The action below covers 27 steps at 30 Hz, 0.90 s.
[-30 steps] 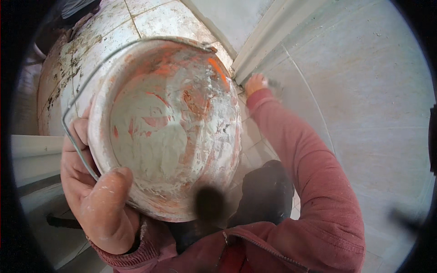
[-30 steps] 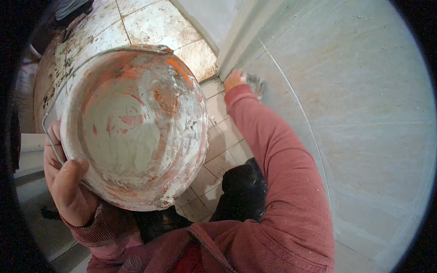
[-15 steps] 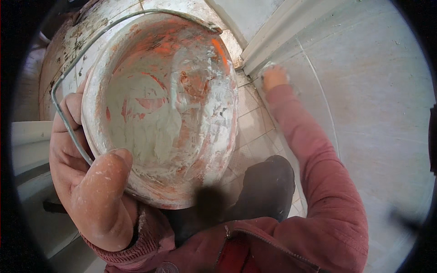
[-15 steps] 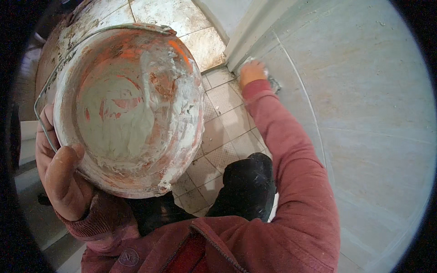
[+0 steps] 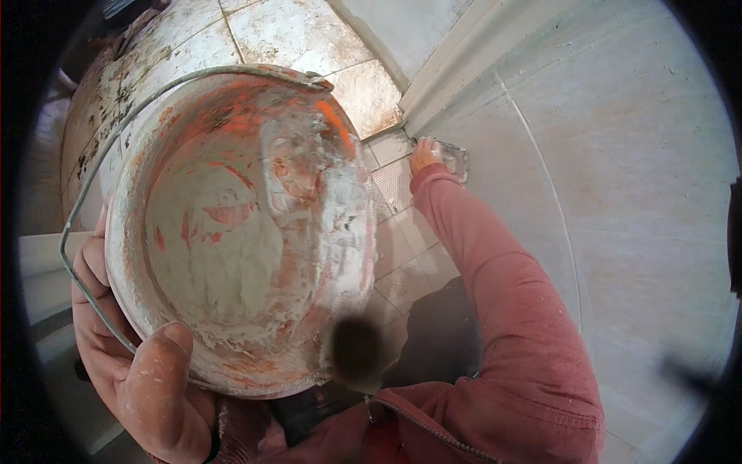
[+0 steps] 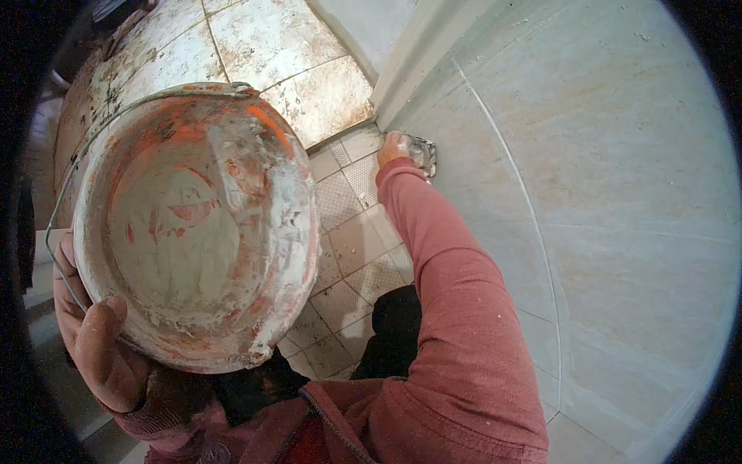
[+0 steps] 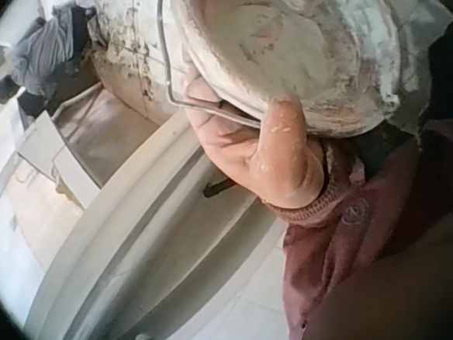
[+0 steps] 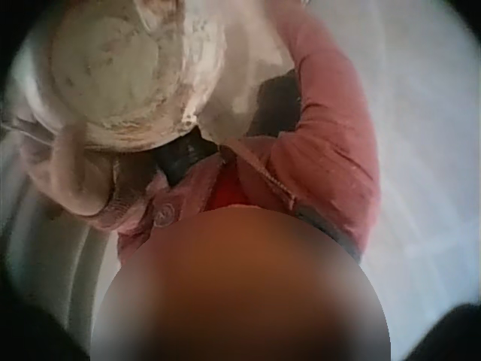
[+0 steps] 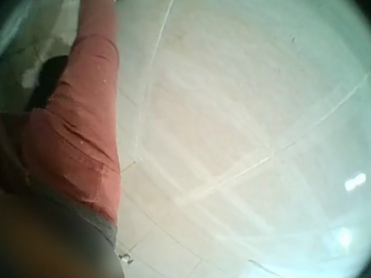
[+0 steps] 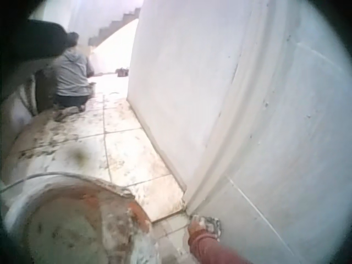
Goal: Applying grout or joint compound to wall tile seams using a trowel and fingers.
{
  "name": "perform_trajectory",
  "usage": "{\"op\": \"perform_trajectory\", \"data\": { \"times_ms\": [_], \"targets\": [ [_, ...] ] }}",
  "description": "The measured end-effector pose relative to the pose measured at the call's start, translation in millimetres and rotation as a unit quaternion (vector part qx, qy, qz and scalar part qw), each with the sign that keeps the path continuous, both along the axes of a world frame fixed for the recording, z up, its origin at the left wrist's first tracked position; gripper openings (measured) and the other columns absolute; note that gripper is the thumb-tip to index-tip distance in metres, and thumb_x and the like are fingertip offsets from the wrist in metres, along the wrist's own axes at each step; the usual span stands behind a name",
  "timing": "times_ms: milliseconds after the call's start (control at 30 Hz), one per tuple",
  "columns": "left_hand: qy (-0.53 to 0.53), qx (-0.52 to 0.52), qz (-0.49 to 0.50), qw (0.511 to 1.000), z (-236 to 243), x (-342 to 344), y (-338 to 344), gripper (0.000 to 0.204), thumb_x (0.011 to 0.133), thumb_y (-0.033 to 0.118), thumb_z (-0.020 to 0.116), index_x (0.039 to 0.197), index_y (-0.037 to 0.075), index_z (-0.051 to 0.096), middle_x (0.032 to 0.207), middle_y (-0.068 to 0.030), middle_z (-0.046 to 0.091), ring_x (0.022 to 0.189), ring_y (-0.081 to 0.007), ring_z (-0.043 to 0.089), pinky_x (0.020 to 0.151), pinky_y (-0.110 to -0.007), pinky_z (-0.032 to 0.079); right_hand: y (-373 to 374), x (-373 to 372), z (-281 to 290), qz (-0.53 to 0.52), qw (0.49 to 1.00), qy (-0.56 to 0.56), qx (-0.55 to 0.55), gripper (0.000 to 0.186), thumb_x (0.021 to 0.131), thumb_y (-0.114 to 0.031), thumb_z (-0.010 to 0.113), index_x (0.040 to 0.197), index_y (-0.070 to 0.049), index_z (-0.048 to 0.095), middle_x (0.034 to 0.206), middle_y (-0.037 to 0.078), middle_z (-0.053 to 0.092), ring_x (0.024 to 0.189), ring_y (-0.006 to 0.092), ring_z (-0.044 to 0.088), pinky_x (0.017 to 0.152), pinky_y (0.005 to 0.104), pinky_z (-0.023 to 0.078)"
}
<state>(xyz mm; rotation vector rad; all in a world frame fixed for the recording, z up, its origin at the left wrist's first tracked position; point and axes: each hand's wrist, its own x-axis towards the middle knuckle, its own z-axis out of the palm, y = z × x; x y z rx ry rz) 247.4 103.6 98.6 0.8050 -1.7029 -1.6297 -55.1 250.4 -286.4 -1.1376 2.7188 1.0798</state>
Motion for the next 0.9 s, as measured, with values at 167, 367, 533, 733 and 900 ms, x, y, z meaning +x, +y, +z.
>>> {"op": "perform_trajectory", "data": {
  "times_ms": [167,367,533,733,900],
  "targets": [
    [-0.009,-0.024,0.021,0.999,-5,2,-5,0.06,0.058,0.013,0.046,0.112,-0.011,0.035,0.105,-0.0179,0.047,0.096,-0.0236,0.047,0.089,-0.032,0.034,-5,15,-21,-0.104,0.995,0.006,0.001,0.03,0.08,-0.023,0.042,0.099,-0.007,0.058,0.105,0.012,0.048,0.094,0.0278,0.041,0.074,0.0439,0.032],
    [-0.012,-0.014,-0.011,1.0,11,14,0,0.059,0.058,0.014,0.046,0.111,-0.01,0.036,0.103,-0.0166,0.046,0.096,-0.0241,0.046,0.088,-0.032,0.035,-15,-4,-20,-0.2,0.973,-0.091,-0.078,0.028,0.08,-0.024,0.044,0.099,-0.01,0.058,0.098,0.008,0.048,0.094,0.0257,0.04,0.073,0.0425,0.032],
    [-0.016,0.007,0.001,1.0,7,10,5,0.057,0.058,0.014,0.046,0.11,-0.01,0.037,0.1,-0.0163,0.048,0.092,-0.024,0.048,0.087,-0.031,0.036,-14,11,38,-0.008,0.999,0.04,-0.001,0.026,0.082,-0.024,0.042,0.099,-0.011,0.059,0.106,0.008,0.05,0.101,0.0239,0.041,0.076,0.0405,0.032],
    [-0.005,-0.008,-0.021,1.0,8,18,-1,0.057,0.058,0.015,0.047,0.109,-0.01,0.038,0.098,-0.0157,0.049,0.091,-0.0237,0.049,0.088,-0.032,0.035,7,32,34,-0.129,0.986,-0.085,-0.055,0.024,0.078,-0.018,0.045,0.095,-0.01,0.06,0.105,0.009,0.053,0.105,0.0259,0.044,0.077,0.0398,0.036],
    [0.036,0.017,-0.02,0.999,-1,2,6,0.055,0.057,0.015,0.047,0.106,-0.01,0.04,0.099,-0.0166,0.048,0.089,-0.0238,0.049,0.087,-0.032,0.036,28,14,116,-0.044,0.968,-0.036,-0.244,0.024,0.067,-0.019,0.057,0.088,-0.007,0.06,0.095,0.012,0.052,0.093,0.0273,0.047,0.079,0.0398,0.037]
  ]
}}
